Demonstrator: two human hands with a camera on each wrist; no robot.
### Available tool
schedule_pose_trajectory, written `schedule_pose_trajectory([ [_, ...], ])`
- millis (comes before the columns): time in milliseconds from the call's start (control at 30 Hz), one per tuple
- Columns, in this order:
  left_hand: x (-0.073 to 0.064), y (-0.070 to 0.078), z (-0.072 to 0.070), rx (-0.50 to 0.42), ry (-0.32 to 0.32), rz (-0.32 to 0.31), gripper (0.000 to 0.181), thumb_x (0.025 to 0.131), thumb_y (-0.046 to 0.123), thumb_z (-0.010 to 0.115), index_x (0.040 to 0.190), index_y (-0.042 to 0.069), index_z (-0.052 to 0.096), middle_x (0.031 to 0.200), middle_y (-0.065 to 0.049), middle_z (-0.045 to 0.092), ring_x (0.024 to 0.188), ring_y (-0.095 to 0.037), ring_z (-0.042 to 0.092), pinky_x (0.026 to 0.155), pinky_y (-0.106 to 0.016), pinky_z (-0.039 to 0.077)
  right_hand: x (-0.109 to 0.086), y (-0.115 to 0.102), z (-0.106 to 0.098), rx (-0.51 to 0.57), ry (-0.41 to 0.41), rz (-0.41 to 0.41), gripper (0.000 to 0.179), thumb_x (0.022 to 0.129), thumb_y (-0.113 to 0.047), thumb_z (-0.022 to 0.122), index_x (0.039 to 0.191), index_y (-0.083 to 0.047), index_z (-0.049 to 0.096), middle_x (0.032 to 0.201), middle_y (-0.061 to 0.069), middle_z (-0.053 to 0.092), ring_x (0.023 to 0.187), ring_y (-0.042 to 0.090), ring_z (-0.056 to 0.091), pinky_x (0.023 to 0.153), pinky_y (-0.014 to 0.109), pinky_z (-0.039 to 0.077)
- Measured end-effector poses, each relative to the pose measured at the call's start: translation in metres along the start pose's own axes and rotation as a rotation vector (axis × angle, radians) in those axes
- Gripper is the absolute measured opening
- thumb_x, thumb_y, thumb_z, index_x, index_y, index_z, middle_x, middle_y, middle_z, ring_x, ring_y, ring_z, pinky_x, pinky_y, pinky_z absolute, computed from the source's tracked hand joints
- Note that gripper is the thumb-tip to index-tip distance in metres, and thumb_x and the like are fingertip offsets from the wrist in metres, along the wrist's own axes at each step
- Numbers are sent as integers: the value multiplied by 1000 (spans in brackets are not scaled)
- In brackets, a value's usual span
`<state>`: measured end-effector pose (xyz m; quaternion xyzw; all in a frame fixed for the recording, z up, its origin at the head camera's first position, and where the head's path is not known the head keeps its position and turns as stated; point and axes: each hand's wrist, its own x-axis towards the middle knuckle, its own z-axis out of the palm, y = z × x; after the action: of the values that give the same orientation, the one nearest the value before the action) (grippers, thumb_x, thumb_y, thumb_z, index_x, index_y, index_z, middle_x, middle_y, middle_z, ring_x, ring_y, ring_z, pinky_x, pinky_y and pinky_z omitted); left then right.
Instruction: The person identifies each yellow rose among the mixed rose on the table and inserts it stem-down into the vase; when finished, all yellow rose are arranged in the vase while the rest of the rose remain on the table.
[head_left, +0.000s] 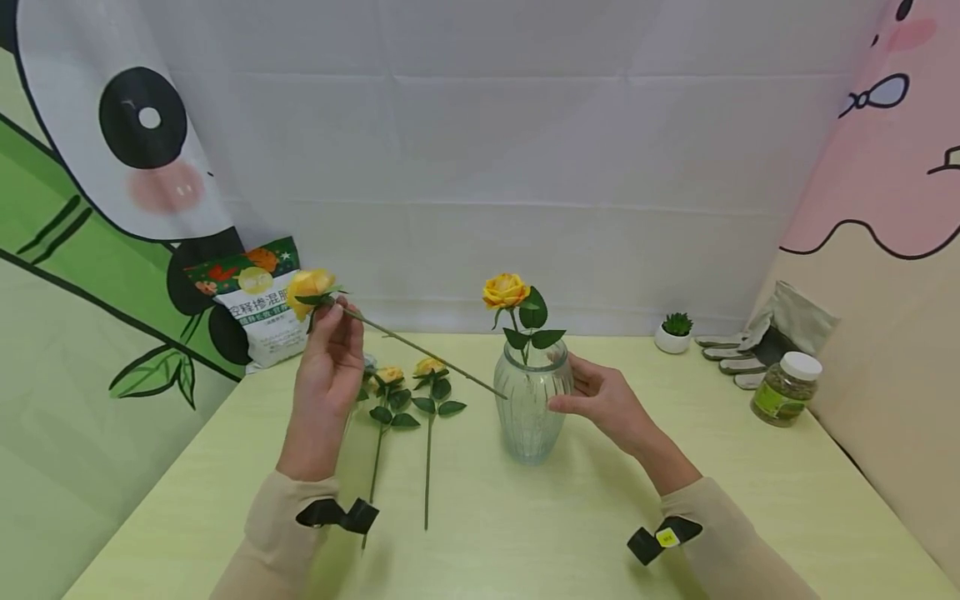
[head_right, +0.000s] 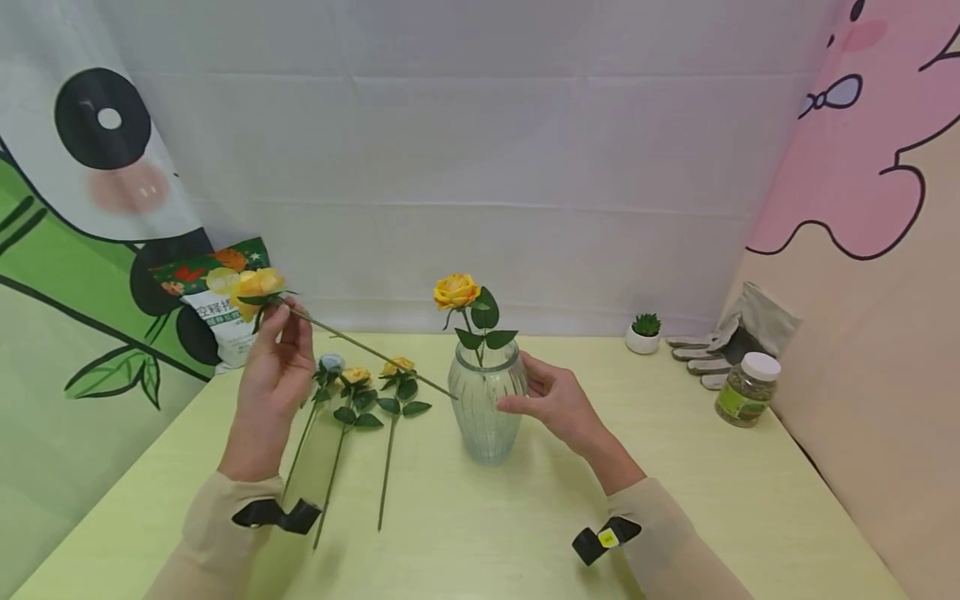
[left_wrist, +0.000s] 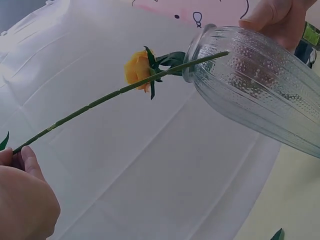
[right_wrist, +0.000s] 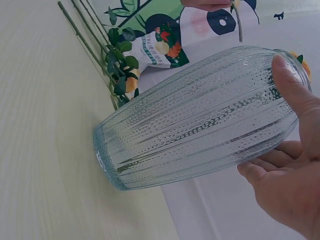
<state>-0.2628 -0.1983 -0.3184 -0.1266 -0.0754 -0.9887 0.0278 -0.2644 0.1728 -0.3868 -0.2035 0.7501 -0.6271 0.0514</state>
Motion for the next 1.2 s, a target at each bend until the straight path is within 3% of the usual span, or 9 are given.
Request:
schedule_pose_trajectory([
  [367,-8,-3,15,-113,-91,12,16,96,-14,57,90,-8,71,95,-21,72,88,-32,71,78,-37,61,0,-1,-2,-1,0,-2,89,86,-23,82,156,-4,31,157,15,35,142,31,38,109,39,41],
  [633,-7,-4,24,-173,-112,49,13,94,-15,59,92,-9,71,95,-22,71,88,-34,72,76,-40,62,-2,-2,-2,10,4,-1,88,86,-22,82,156,-3,31,157,15,35,142,31,37,109,38,41],
  [1067,-8,-16,32,-77,-153,112,12,91,-18,61,89,-8,67,94,-21,71,88,-32,71,78,-37,61,-1,-2,-2,14,-1,0,88,86,-22,82,156,-4,31,157,15,36,141,32,40,108,38,42],
  [1200,-8,-24,34,6,-165,174,11,90,-17,63,88,-7,68,94,-19,70,88,-30,70,79,-34,61,0,1,0,22,1,-4,87,86,-21,82,156,-4,32,157,15,35,141,31,39,108,37,42],
])
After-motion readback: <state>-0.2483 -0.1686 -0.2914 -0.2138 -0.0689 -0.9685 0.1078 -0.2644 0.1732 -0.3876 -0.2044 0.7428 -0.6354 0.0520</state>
